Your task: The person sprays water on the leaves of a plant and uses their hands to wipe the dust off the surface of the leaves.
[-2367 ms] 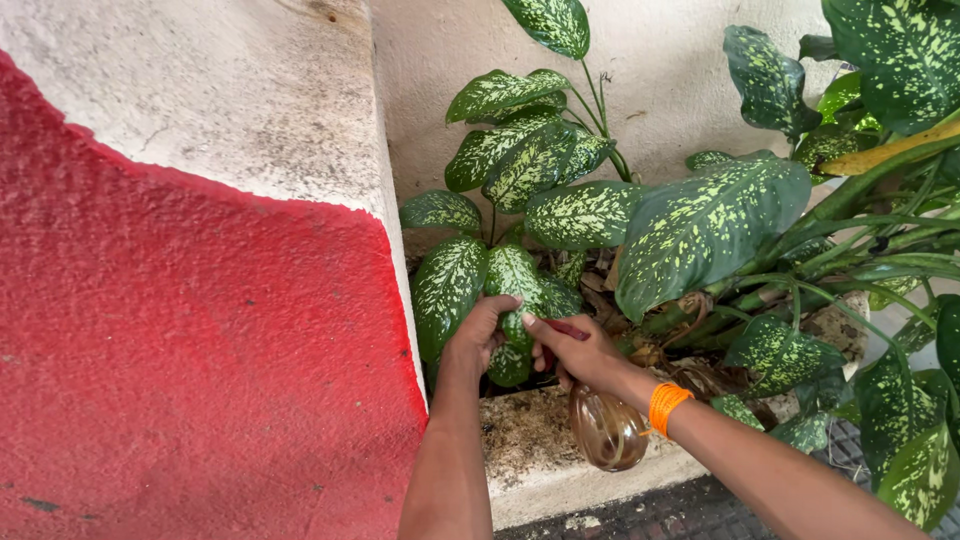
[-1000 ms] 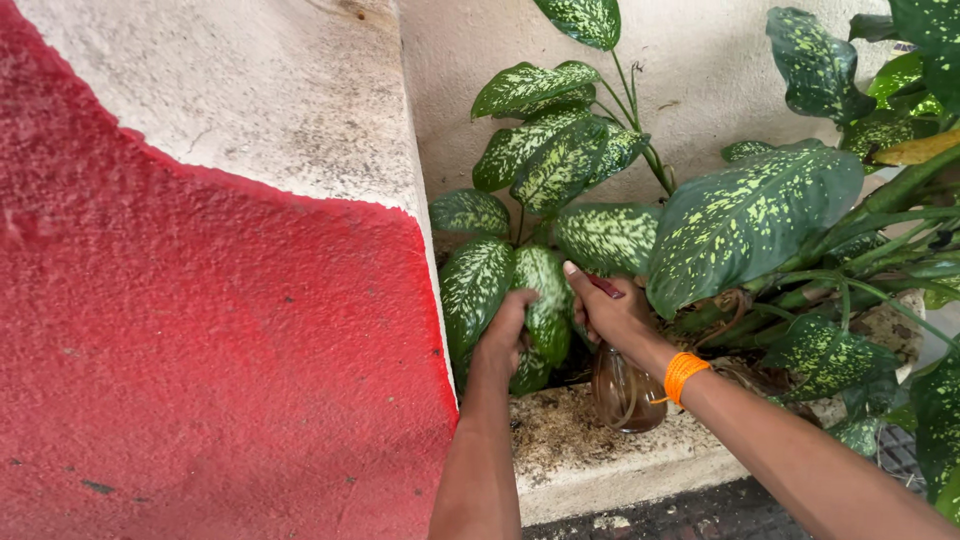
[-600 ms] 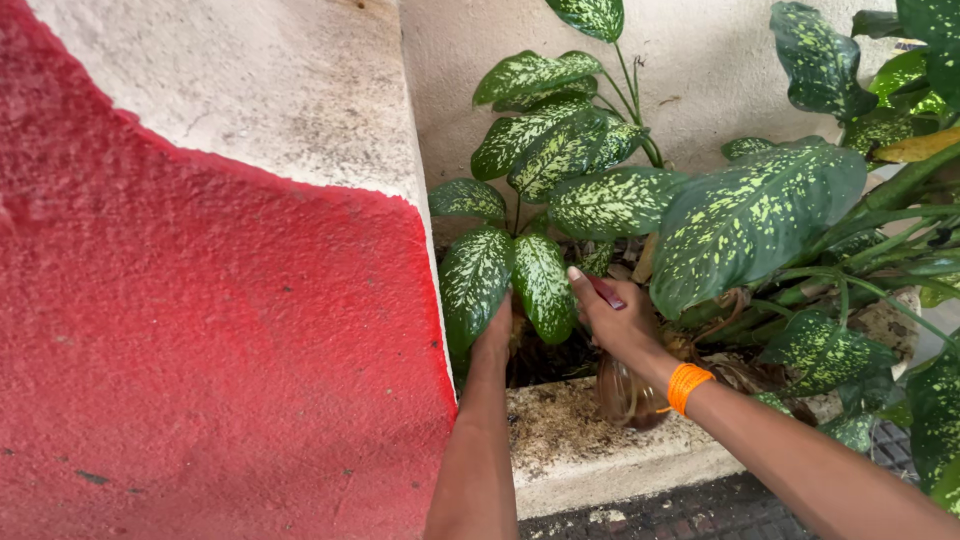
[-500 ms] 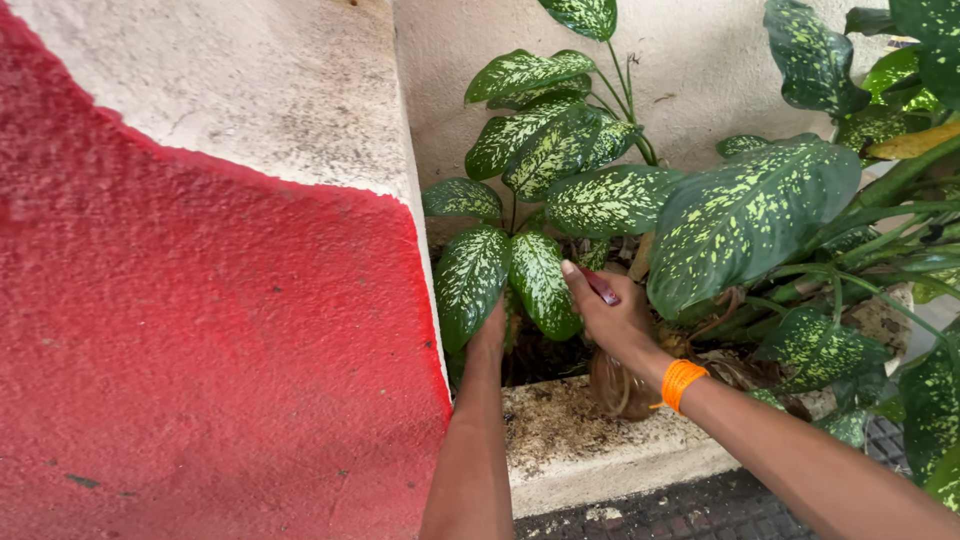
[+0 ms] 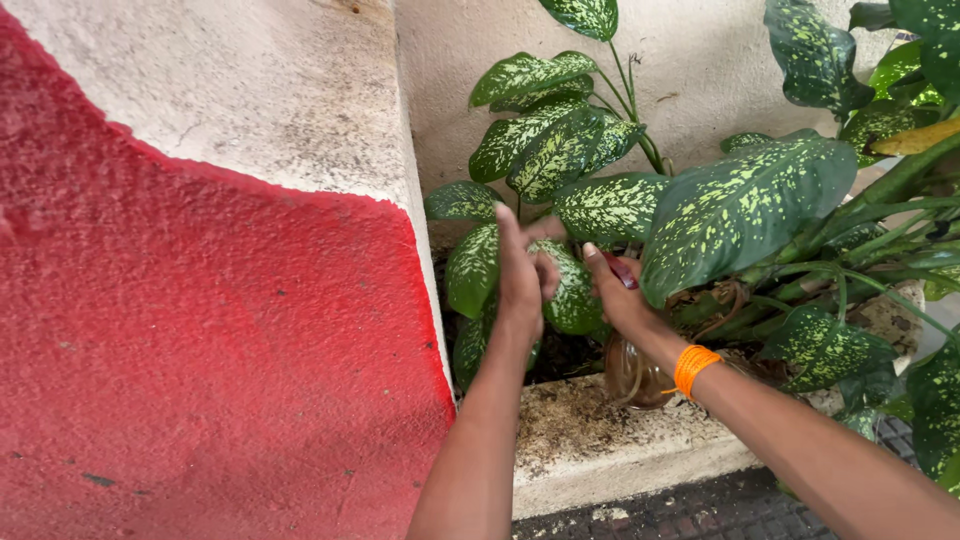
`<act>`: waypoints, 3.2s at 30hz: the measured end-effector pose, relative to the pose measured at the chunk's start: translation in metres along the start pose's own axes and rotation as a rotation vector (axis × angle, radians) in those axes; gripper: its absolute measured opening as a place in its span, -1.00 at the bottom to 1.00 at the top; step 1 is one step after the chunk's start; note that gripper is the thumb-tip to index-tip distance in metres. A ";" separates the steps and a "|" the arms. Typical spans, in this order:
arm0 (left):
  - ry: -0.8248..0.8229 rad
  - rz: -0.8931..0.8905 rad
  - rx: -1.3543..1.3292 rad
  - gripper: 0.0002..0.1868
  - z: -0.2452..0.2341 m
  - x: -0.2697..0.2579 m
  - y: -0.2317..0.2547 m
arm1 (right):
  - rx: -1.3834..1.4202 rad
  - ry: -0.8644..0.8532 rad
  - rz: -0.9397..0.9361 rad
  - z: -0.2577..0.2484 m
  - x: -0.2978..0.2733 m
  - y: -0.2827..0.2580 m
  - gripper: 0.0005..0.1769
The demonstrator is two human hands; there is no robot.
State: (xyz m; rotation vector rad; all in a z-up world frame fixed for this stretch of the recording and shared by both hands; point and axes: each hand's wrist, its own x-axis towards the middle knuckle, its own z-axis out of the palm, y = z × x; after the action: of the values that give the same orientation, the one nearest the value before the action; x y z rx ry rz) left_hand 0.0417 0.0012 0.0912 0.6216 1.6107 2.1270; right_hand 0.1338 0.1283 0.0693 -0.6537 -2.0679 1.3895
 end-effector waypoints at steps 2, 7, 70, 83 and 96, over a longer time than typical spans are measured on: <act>0.037 0.001 -0.463 0.12 0.007 -0.001 0.025 | -0.036 -0.010 -0.012 -0.002 0.002 0.003 -0.33; 0.246 0.224 -0.510 -0.10 0.010 0.013 0.055 | 0.005 -0.001 -0.032 0.001 -0.006 -0.007 -0.39; 0.391 -0.258 -0.052 -0.60 -0.042 0.017 -0.044 | -0.064 -0.206 0.138 0.029 -0.023 -0.036 -0.29; 0.377 -0.182 0.018 -0.60 -0.043 0.014 -0.041 | -0.189 -0.279 0.190 0.023 -0.031 -0.044 -0.33; 0.320 -0.134 -0.125 -0.60 -0.046 0.027 -0.061 | -0.150 -0.280 0.123 0.024 -0.033 -0.039 -0.33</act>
State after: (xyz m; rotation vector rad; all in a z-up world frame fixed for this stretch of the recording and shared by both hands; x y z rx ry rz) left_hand -0.0040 -0.0044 0.0240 0.1323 1.6077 2.2909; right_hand 0.1375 0.0769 0.0927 -0.6905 -2.4066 1.4749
